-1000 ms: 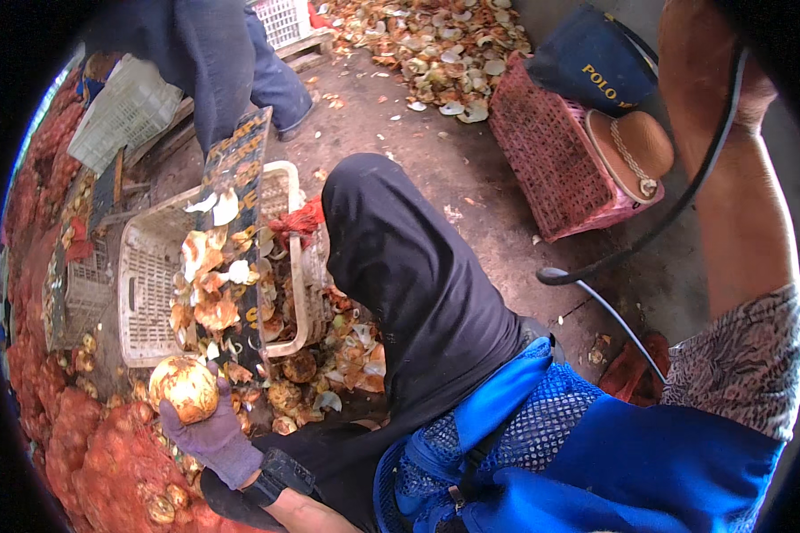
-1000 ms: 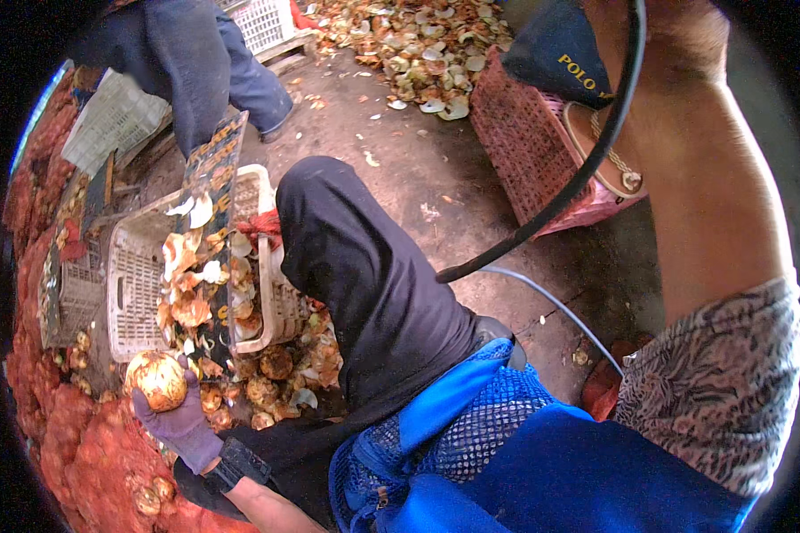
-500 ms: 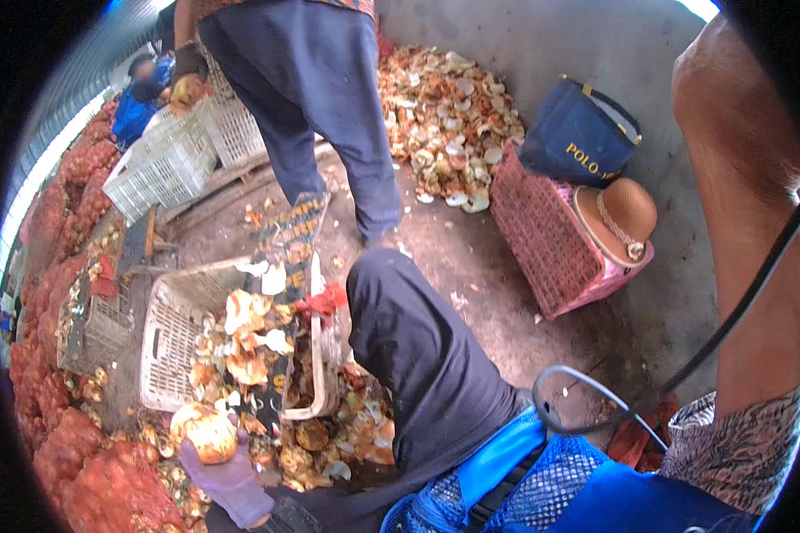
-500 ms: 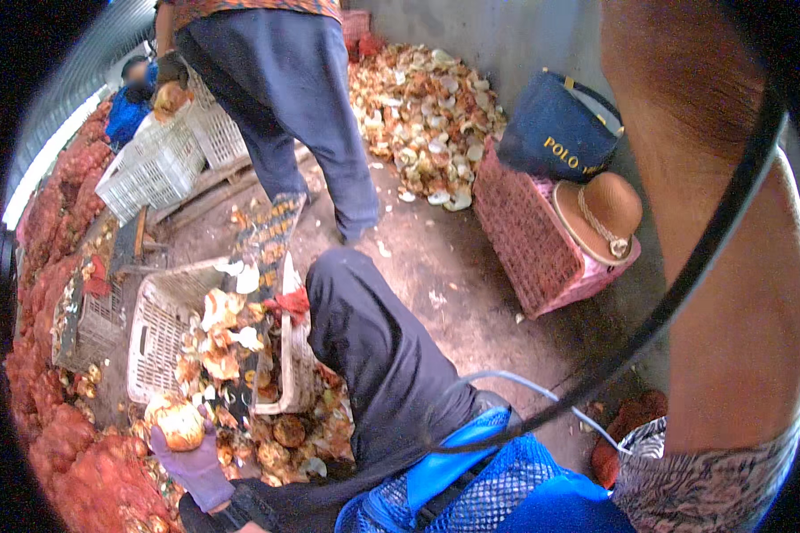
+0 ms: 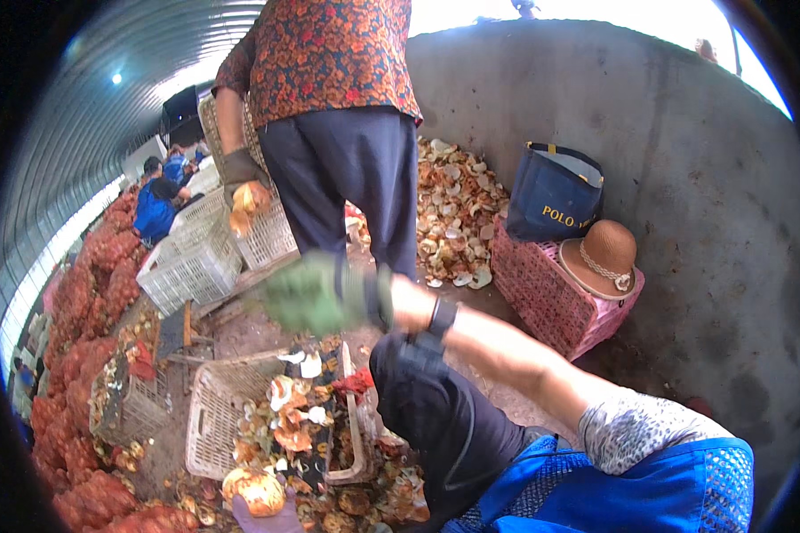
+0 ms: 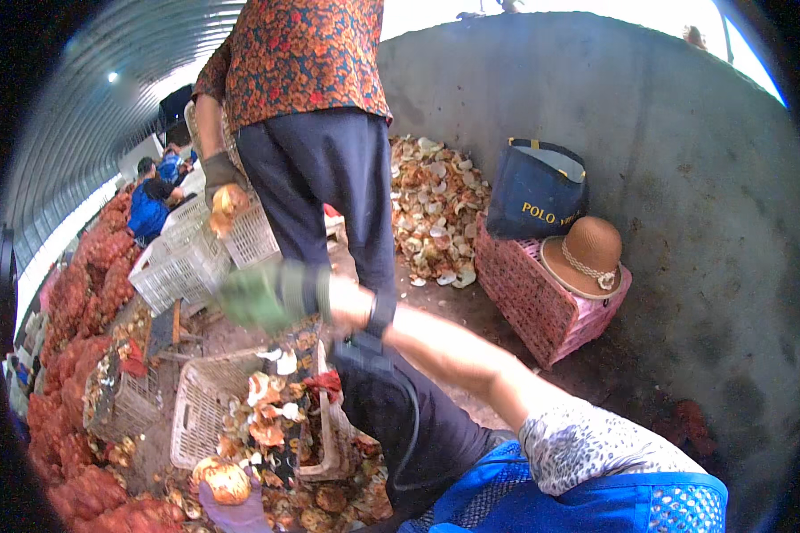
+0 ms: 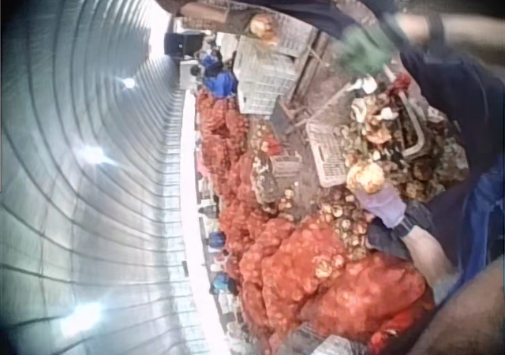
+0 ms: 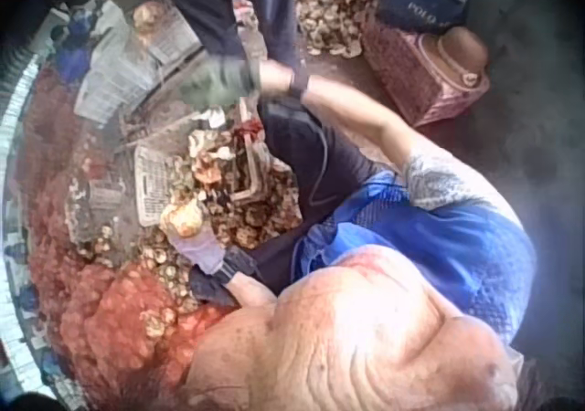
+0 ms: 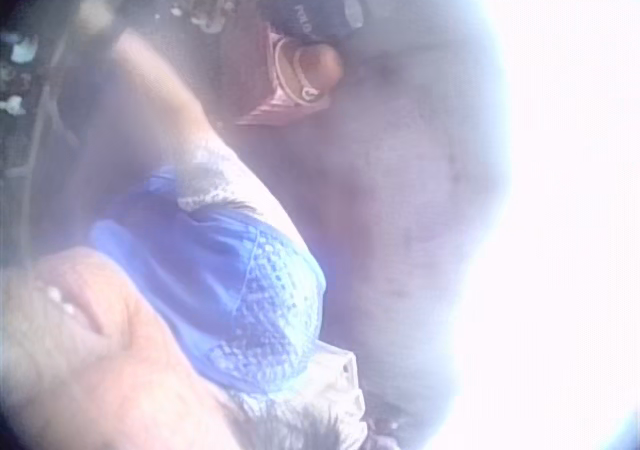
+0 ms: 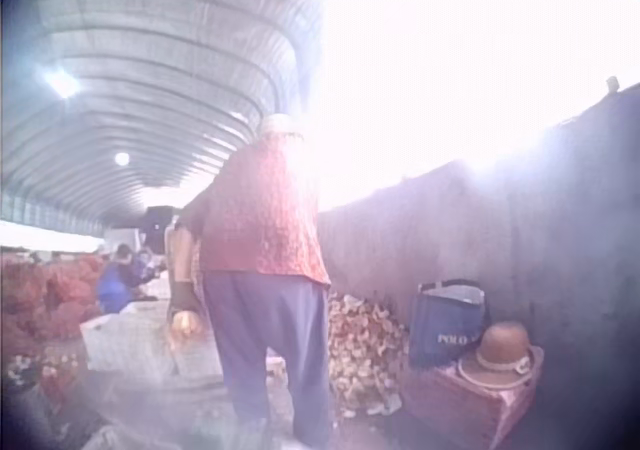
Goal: Peel onions using a small hand-held knife and place them in a bucket.
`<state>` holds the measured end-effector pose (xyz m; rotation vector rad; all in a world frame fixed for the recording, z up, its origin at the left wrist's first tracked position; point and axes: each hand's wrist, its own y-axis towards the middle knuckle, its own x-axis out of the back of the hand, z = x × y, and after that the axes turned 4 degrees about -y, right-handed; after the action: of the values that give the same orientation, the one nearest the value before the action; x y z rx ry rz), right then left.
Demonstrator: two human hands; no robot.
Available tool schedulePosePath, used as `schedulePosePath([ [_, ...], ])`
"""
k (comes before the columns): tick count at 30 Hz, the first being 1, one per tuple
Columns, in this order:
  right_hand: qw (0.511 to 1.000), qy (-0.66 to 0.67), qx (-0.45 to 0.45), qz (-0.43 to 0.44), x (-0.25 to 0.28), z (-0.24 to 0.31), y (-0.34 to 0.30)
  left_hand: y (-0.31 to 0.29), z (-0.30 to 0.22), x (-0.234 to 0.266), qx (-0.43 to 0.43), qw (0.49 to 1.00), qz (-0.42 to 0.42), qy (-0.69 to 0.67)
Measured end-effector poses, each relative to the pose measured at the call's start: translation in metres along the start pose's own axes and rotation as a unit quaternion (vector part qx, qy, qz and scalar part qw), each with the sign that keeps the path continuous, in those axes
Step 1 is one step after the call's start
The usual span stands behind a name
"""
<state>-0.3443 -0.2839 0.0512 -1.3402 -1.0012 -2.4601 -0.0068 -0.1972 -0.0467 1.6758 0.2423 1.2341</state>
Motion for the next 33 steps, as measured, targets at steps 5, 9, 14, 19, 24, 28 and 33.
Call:
schedulePosePath([
  [5,0.971,0.188,-0.146,0.011,-0.118,0.008,-0.033,-0.048,0.018,-0.007,0.013,0.977,-0.004,0.214],
  [9,0.944,0.194,-0.262,0.046,-0.102,0.001,-0.053,-0.017,0.001,-0.017,-0.052,0.927,0.041,0.369],
  [14,0.948,0.199,-0.237,0.074,-0.107,0.025,-0.048,-0.049,0.022,-0.013,-0.055,0.911,0.051,0.406],
  [19,0.968,0.152,-0.176,0.089,-0.121,0.032,-0.053,-0.024,0.015,-0.006,0.001,0.996,0.029,0.080],
  [24,0.972,0.131,-0.182,0.066,-0.142,0.033,-0.055,-0.035,0.018,-0.027,-0.045,0.975,-0.099,0.196],
  [28,0.969,0.117,-0.183,0.117,-0.149,0.026,-0.053,-0.056,0.027,-0.032,-0.031,0.962,-0.023,0.269],
  [33,0.988,0.133,-0.082,0.010,-0.205,-0.026,-0.061,-0.061,0.031,-0.039,0.008,0.984,-0.035,0.176],
])
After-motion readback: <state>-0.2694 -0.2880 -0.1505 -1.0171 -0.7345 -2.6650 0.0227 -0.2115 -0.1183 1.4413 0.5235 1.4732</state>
